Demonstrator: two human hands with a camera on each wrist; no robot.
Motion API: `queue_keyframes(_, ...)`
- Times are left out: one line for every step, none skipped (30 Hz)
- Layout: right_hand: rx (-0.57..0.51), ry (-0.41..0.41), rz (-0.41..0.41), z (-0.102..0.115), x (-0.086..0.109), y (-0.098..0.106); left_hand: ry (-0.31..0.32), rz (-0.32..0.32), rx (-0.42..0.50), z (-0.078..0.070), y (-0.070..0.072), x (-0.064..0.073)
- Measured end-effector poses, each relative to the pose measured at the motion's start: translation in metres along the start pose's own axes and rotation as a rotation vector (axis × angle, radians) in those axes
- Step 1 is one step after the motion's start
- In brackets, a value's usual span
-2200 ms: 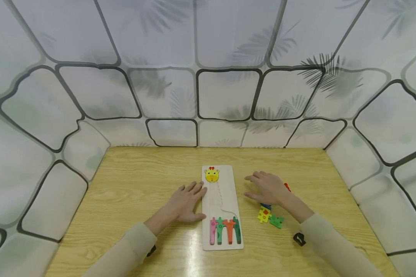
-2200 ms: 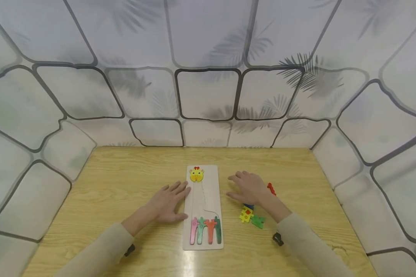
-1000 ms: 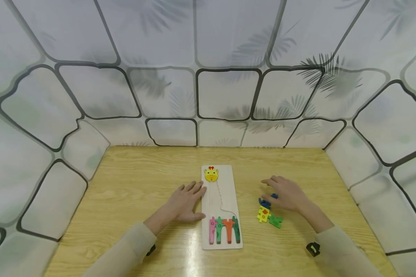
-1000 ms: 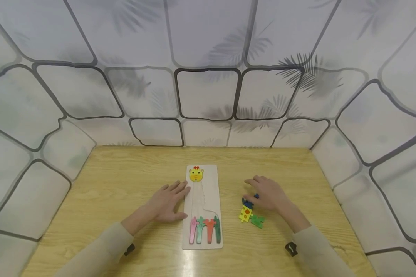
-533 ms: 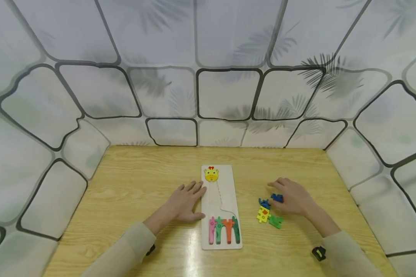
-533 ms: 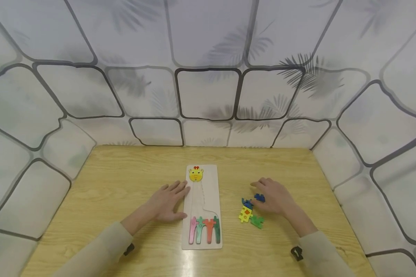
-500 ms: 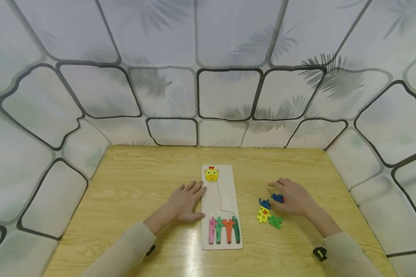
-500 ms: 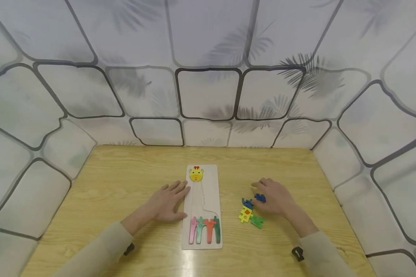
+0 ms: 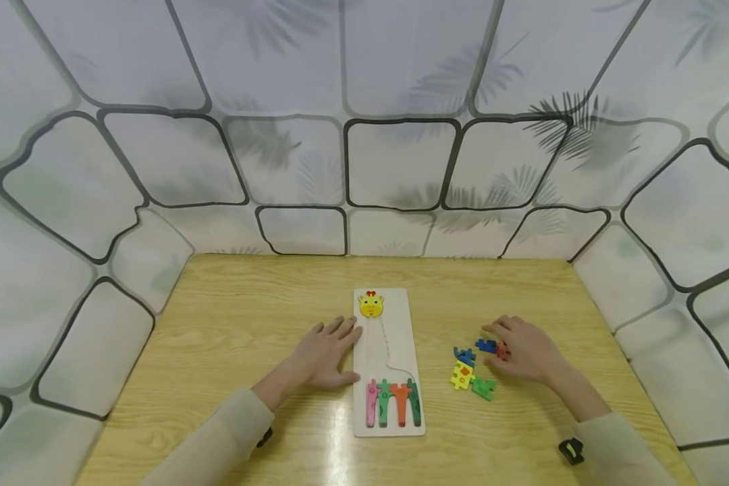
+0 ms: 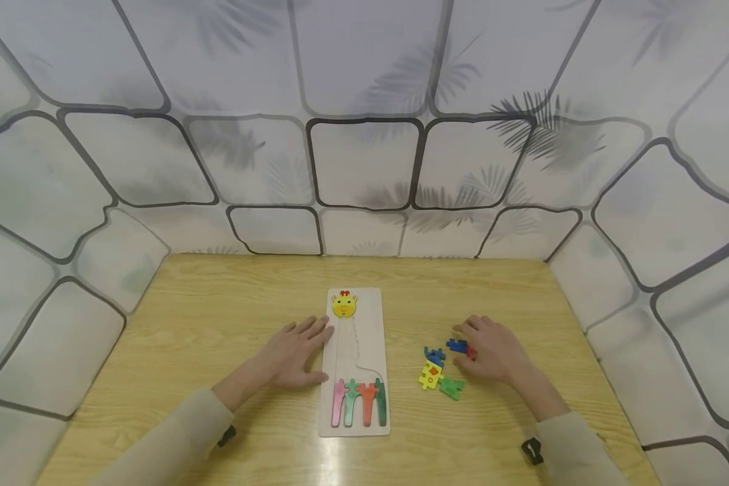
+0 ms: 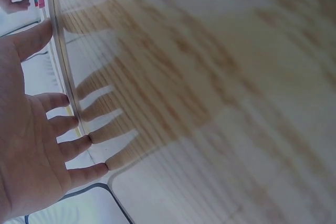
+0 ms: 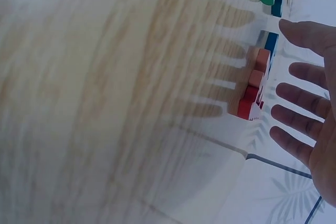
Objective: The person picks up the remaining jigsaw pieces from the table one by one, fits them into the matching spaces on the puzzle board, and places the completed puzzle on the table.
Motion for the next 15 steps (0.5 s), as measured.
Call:
queue_keyframes(0.003, 0.000, 0.003, 0.000, 0.001, -0.001, 0.000, 0.000, 0.002, 0.000, 0.000, 0.000)
queue_keyframes(0.006, -0.002, 0.007, -0.001, 0.001, -0.002, 0.001, -0.001, 0.004, -0.001, 0.000, 0.000)
queue_keyframes(0.006, -0.005, 0.010, -0.001, 0.002, -0.002, 0.002, 0.002, 0.003, -0.001, 0.000, 0.000)
queue_keyframes(0.007, -0.007, 0.013, -0.001, 0.002, -0.003, 0.003, 0.002, 0.003, -0.001, 0.000, 0.000)
queue_keyframes(0.007, -0.009, 0.017, -0.002, 0.002, -0.004, 0.003, 0.001, 0.002, -0.001, 0.000, 0.001)
queue_keyframes(0.008, -0.011, 0.021, -0.002, 0.002, -0.006, 0.004, -0.001, 0.003, -0.001, 0.000, 0.001)
queue_keyframes(0.009, -0.009, 0.025, -0.002, 0.002, -0.007, 0.003, -0.002, 0.004, -0.002, 0.000, 0.001)
queue_keyframes(0.009, -0.008, 0.030, -0.002, 0.002, -0.008, 0.003, -0.002, 0.004, -0.002, 0.001, 0.001)
queue_keyframes(0.007, -0.005, 0.032, -0.001, 0.002, -0.009, 0.002, -0.002, 0.002, -0.002, 0.000, 0.001)
queue_keyframes(0.008, -0.001, 0.033, -0.001, 0.002, -0.010, 0.001, -0.003, 0.004, -0.002, 0.001, 0.001)
queue_keyframes(0.008, 0.002, 0.033, -0.001, 0.002, -0.011, 0.000, -0.005, 0.006, -0.002, 0.001, 0.001)
queue_keyframes(0.010, 0.004, 0.032, 0.000, 0.002, -0.011, -0.001, -0.005, 0.008, -0.002, 0.001, 0.001)
queue_keyframes(0.009, 0.007, 0.029, 0.000, 0.001, -0.011, -0.002, -0.005, 0.007, -0.002, 0.001, 0.001)
queue_keyframes(0.010, 0.007, 0.025, 0.000, 0.001, -0.011, -0.002, -0.005, 0.005, -0.002, 0.001, 0.001)
queue_keyframes(0.010, 0.008, 0.020, 0.000, 0.000, -0.011, -0.002, -0.006, 0.005, -0.002, 0.001, 0.001)
Point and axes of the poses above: each hand's wrist, its own x-axis away from the middle knuckle, its own y-axis out of the back of the hand, z = x × y, the point moved 10 cm from there along -x, towards the middle knuckle, and after that the axes turned 9 degrees about x, right-handed, at the moved point
